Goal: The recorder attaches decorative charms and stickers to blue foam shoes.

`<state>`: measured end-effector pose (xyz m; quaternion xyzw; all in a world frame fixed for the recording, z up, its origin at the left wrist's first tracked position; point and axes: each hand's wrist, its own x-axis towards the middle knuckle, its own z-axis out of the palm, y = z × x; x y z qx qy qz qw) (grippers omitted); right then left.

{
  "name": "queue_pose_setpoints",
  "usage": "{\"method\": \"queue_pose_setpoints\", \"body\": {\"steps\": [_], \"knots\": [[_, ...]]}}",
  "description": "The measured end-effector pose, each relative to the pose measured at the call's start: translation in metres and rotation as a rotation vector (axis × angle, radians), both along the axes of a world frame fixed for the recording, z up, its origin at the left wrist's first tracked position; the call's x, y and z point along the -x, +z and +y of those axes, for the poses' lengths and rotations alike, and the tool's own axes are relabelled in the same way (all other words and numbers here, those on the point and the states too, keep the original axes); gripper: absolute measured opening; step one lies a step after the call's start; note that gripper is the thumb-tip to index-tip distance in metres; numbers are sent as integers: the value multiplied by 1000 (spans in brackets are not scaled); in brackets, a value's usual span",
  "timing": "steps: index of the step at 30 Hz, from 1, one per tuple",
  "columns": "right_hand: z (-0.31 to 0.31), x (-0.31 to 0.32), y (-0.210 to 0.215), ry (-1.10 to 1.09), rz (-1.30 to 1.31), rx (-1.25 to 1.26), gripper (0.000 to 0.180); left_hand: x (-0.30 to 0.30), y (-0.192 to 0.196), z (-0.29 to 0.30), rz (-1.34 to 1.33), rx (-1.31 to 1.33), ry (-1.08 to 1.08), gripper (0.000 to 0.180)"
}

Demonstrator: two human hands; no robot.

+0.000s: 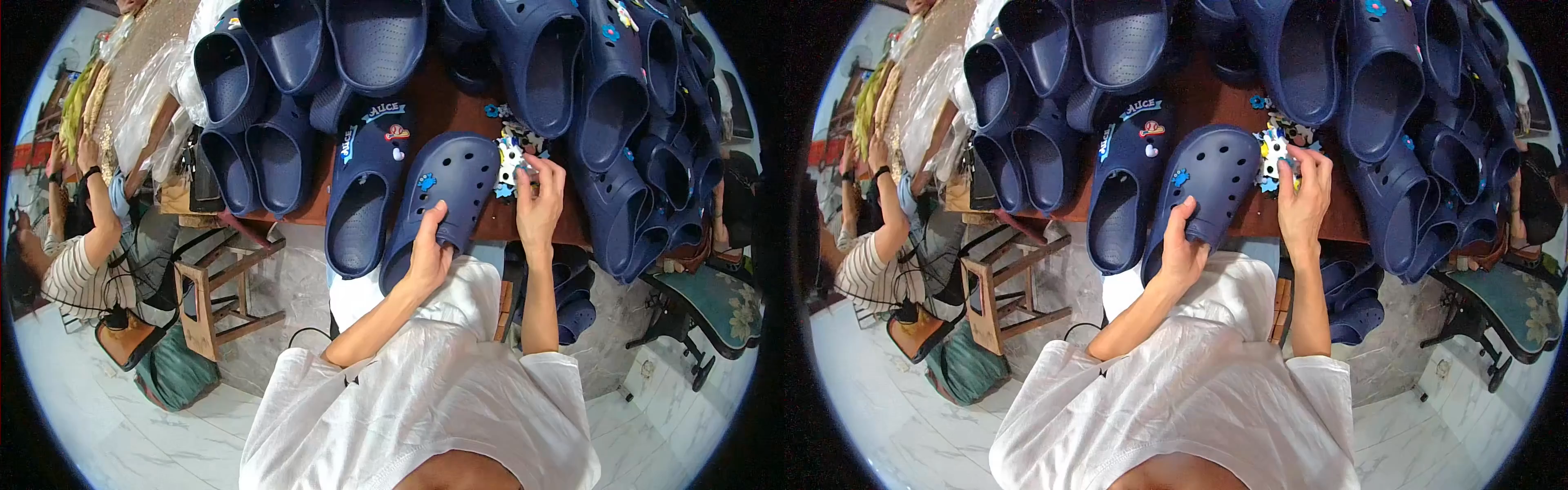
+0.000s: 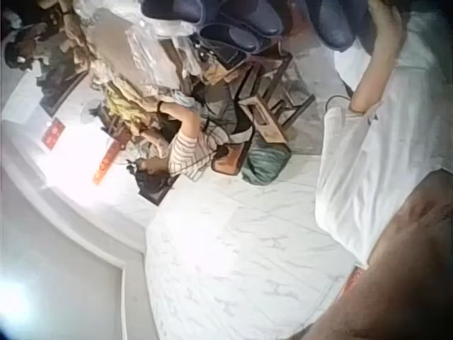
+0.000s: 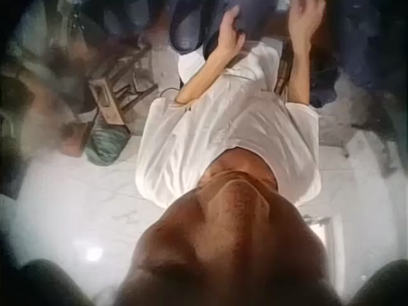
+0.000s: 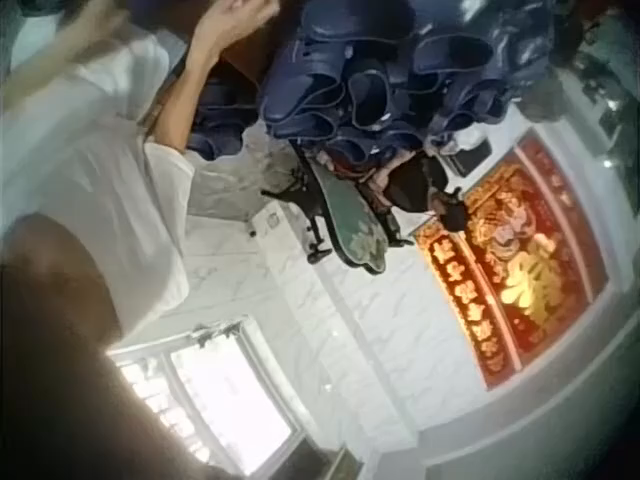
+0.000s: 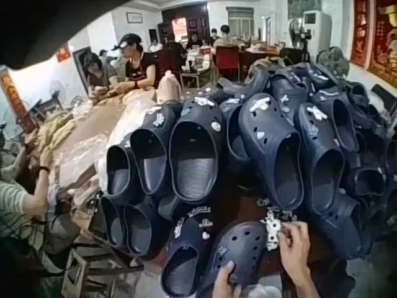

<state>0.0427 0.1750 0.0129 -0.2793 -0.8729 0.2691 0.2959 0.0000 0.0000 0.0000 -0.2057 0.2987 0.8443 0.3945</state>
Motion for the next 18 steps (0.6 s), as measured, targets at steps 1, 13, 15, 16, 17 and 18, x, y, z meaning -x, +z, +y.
{"method": "queue_pose_setpoints", "body": {"steps": [1,13,15,16,17,18], "knots": [[-4,-1,2,-27,28,1,20,3,2,0,-24,-41,2,44],[-72,-25,12,407,34,297,55,9,14,3,70,-85,-46,47],[-72,-22,11,415,35,290,57,10,11,4,101,-152,-116,48],[-72,-21,8,407,31,271,58,10,11,3,135,-144,-133,49],[-72,-20,7,400,26,253,58,10,12,3,140,-141,-129,49],[-71,-19,7,403,28,252,58,9,15,4,151,-91,-164,46]]}}
